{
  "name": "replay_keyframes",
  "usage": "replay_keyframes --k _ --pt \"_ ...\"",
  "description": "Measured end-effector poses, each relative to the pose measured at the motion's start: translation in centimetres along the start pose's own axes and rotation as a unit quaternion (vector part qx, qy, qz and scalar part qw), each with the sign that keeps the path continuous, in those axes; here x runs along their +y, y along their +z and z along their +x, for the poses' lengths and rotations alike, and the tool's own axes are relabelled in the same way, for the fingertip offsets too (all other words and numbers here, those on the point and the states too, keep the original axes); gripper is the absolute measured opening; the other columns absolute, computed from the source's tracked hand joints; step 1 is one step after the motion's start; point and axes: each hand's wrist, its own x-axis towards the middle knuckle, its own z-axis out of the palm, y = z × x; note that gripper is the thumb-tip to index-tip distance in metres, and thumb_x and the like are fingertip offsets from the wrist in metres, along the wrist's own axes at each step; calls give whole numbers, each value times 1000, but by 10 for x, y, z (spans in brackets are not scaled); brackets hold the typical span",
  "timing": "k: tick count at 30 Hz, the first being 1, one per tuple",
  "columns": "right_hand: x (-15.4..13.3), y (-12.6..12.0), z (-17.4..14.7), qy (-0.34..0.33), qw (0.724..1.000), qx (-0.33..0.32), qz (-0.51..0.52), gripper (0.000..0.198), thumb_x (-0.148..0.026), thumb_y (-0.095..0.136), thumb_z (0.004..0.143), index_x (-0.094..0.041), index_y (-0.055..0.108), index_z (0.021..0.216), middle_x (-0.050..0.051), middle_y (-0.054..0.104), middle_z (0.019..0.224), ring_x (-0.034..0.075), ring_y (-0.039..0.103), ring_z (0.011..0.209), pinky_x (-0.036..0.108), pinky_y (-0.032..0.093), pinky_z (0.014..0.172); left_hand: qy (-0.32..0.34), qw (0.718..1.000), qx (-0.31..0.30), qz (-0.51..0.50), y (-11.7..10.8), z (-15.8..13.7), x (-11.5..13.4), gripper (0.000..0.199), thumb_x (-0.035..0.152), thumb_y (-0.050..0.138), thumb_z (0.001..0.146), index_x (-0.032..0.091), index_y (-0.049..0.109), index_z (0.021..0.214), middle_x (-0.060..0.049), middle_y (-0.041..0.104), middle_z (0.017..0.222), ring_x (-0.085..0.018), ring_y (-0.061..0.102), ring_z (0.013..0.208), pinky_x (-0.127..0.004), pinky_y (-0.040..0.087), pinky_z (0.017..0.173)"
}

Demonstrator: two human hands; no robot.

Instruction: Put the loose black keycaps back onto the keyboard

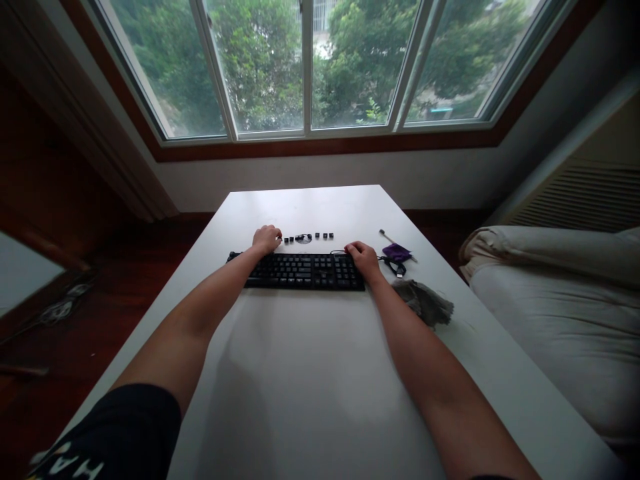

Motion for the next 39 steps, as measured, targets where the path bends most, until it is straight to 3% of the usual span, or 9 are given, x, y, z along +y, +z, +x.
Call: replay_keyframes --k 6,12,15,21,39 --pt "0 -1 0 -1 1000 -1 -7 33 -48 54 84 -22 73 83 4 74 82 23 64 81 33 47 75 62 994 -67 -60 -22 -8 -12 27 34 62 87 25 77 107 -3 76 102 -19 67 91 -27 49 81" --pt "-2 -1 0 -6 1000 -1 -3 31 -46 55 85 -21 73 82 4 73 81 22 64 79 33 46 74 113 981 -110 -114 -29 -24 -15 28 33 64 84 23 78 106 -1 77 95 -17 68 84 -24 48 75" --pt "-2 -1 0 -3 1000 -3 -4 32 -47 55 84 -21 73 82 4 73 81 22 64 79 33 45 74 113 978 -116 -132 -30 -28 -14 33 33 65 82 23 75 112 0 77 95 -16 68 83 -23 48 75" --pt "0 0 0 -3 1000 -2 -9 34 -48 54 85 -21 73 83 4 73 80 22 64 79 33 45 74 107 983 -120 -89 -31 -32 -14 25 31 67 80 24 77 101 -1 77 97 -17 69 86 -23 48 75" --pt "-2 -1 0 0 1000 -1 -17 34 -48 53 84 -21 73 84 5 74 83 23 64 81 34 47 75 113 984 -119 -69 -31 -39 -12 25 32 66 81 28 77 103 1 77 101 -18 69 91 -25 49 80"
